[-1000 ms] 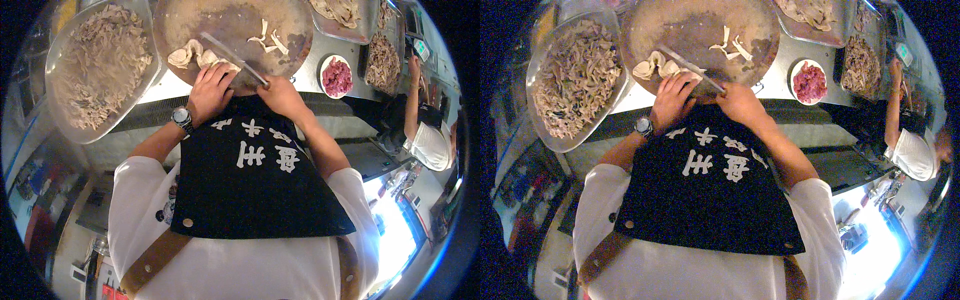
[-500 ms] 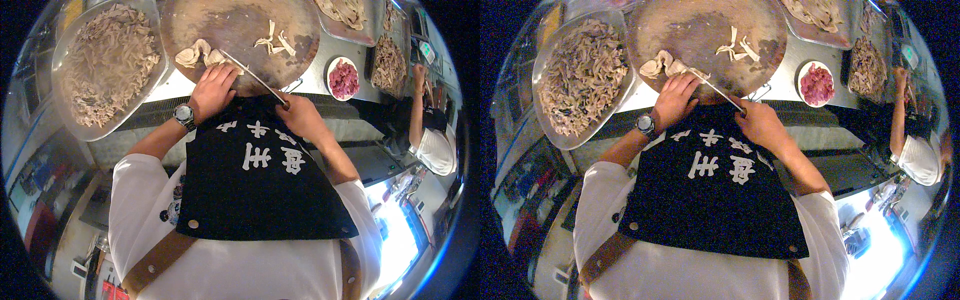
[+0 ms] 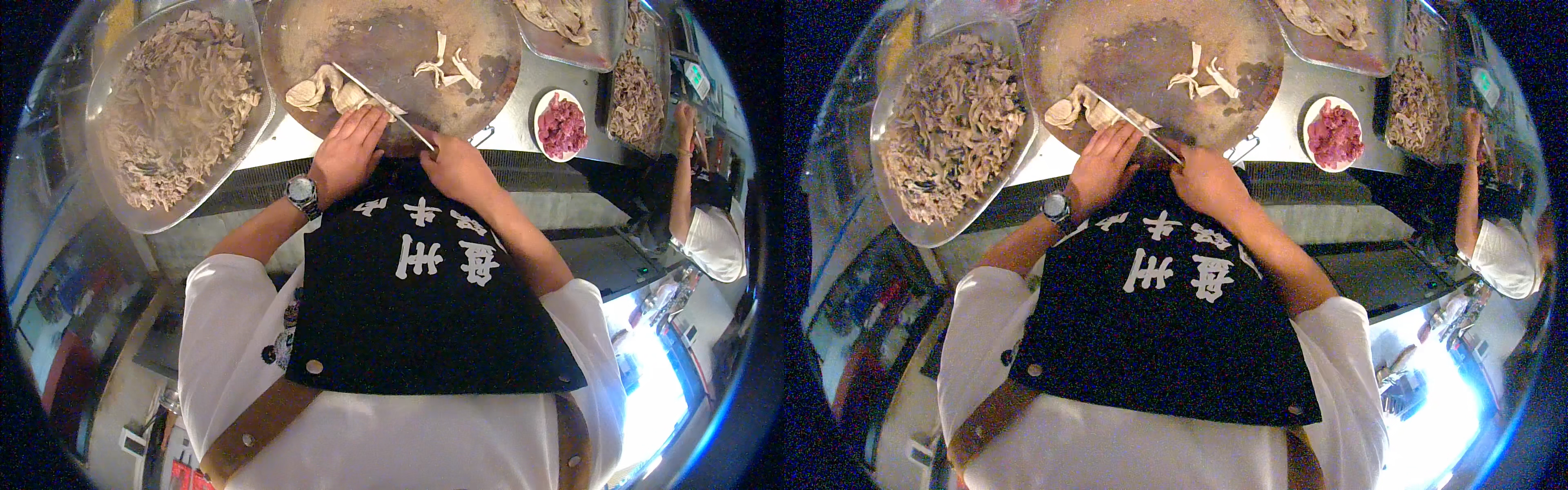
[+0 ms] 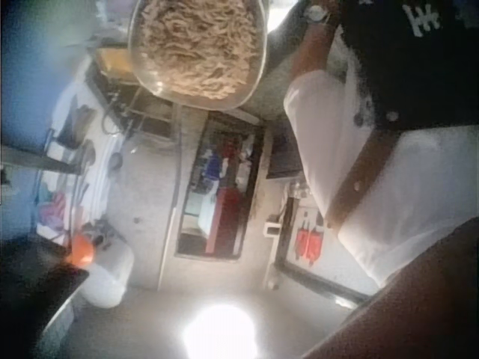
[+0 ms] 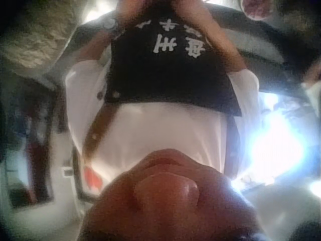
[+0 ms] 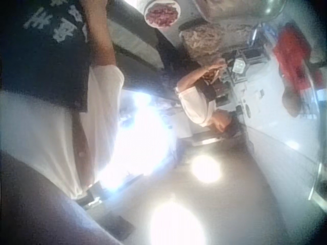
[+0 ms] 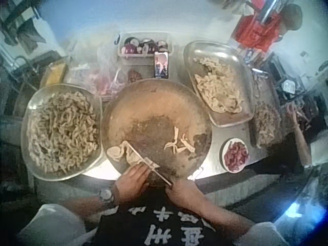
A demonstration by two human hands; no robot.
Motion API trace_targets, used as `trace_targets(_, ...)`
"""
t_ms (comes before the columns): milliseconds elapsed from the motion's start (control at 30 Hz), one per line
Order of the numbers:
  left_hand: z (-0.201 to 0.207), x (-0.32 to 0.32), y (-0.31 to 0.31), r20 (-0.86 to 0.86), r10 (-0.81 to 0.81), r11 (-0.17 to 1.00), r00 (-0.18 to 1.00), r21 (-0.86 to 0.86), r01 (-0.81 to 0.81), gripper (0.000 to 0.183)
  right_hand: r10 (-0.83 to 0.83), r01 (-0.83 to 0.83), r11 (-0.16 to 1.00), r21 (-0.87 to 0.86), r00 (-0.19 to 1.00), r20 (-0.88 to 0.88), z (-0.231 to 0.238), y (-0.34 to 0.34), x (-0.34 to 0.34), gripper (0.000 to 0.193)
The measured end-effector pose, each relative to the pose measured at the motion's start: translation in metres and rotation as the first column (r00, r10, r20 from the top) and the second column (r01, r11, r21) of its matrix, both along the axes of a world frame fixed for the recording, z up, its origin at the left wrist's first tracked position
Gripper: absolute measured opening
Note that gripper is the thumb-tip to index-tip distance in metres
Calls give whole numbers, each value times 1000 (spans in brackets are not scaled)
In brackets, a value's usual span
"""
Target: The person slices cooked meat into thin strips using a cleaver on a round wooden cutting board. Sliced pieces are gathered and transferred to a metal tray. A second person works nearby with similar tasks.
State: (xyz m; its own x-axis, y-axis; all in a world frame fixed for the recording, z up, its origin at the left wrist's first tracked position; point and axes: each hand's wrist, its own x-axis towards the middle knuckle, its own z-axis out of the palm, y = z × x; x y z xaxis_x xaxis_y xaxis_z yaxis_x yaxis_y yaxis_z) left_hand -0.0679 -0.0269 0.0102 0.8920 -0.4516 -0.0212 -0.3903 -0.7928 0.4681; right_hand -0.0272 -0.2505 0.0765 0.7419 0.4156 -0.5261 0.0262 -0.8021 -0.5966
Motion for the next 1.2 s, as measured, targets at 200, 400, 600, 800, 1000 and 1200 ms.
trace_targets(200,0,18,5,132,-21,999,991,-21,24,38,-270,268,944,192,963,-20,5,-24,18,30)
trace_targets(400,-9,39,13,160,-85,996,983,33,80,19,-229,230,967,113,973,-18,12,-60,26,35)
trace_targets(600,-14,60,0,246,-65,997,967,-18,71,10,-230,231,972,31,972,-46,4,-57,10,26)
trace_targets(800,-18,62,-60,281,30,976,959,-213,32,10,-211,205,974,94,976,61,-3,-71,6,39)
trace_targets(1000,3,66,-39,218,-90,995,972,-25,98,28,-286,258,944,207,951,117,-10,-56,4,47)
trace_targets(1200,-14,63,-27,345,-32,999,938,24,25,27,-348,224,907,356,875,336,-41,-10,15,53)
